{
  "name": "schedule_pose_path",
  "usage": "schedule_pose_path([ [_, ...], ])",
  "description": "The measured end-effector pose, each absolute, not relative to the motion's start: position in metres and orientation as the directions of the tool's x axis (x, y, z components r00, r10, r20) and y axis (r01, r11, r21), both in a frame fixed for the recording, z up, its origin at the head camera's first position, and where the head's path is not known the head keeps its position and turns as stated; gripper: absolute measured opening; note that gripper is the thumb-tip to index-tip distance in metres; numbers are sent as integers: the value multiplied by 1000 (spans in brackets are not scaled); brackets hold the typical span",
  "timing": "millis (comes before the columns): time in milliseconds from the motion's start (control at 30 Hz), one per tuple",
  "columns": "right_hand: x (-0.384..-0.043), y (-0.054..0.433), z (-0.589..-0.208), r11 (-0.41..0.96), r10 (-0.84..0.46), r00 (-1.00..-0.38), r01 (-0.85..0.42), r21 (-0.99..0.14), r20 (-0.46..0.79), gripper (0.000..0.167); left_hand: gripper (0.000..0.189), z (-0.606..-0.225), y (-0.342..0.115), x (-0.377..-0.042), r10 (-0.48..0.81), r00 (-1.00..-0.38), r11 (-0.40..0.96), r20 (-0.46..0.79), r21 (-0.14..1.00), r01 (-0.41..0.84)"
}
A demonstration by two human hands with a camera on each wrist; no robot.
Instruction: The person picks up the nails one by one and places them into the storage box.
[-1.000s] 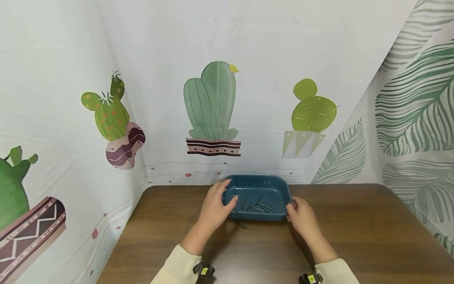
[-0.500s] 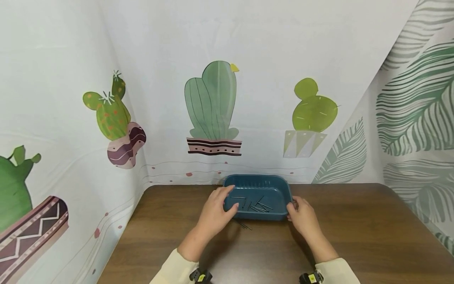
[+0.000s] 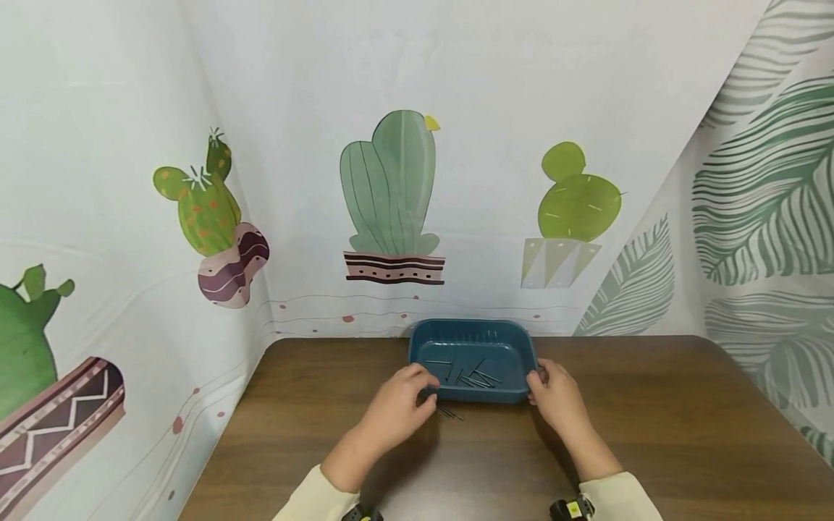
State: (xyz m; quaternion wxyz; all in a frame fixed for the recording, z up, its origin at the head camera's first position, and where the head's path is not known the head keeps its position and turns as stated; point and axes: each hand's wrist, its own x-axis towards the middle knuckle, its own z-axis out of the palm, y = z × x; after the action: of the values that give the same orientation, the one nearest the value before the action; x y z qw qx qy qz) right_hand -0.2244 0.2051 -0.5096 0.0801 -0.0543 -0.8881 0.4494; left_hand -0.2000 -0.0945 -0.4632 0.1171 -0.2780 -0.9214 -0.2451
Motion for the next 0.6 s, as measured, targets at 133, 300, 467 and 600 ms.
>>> schedule_pose_path([
  [133,-226,206,-512,607,168,-981,25,-795,98,44,20,-469,-94,-198,517,-802,722,301,350,597],
  [300,-227,207,-514,610,162,-982,20,-792,100,46,29,-480,-94,-196,553,-807,754,209,287,591],
  [467,-227,207,-513,610,157,-983,21,-792,95,47,34,-488,-93,-194,580,-797,762,165,235,603],
  [600,-226,207,-512,613,154,-984,24,-790,90,47,35,-492,-92,-192,593,-788,761,165,205,615],
])
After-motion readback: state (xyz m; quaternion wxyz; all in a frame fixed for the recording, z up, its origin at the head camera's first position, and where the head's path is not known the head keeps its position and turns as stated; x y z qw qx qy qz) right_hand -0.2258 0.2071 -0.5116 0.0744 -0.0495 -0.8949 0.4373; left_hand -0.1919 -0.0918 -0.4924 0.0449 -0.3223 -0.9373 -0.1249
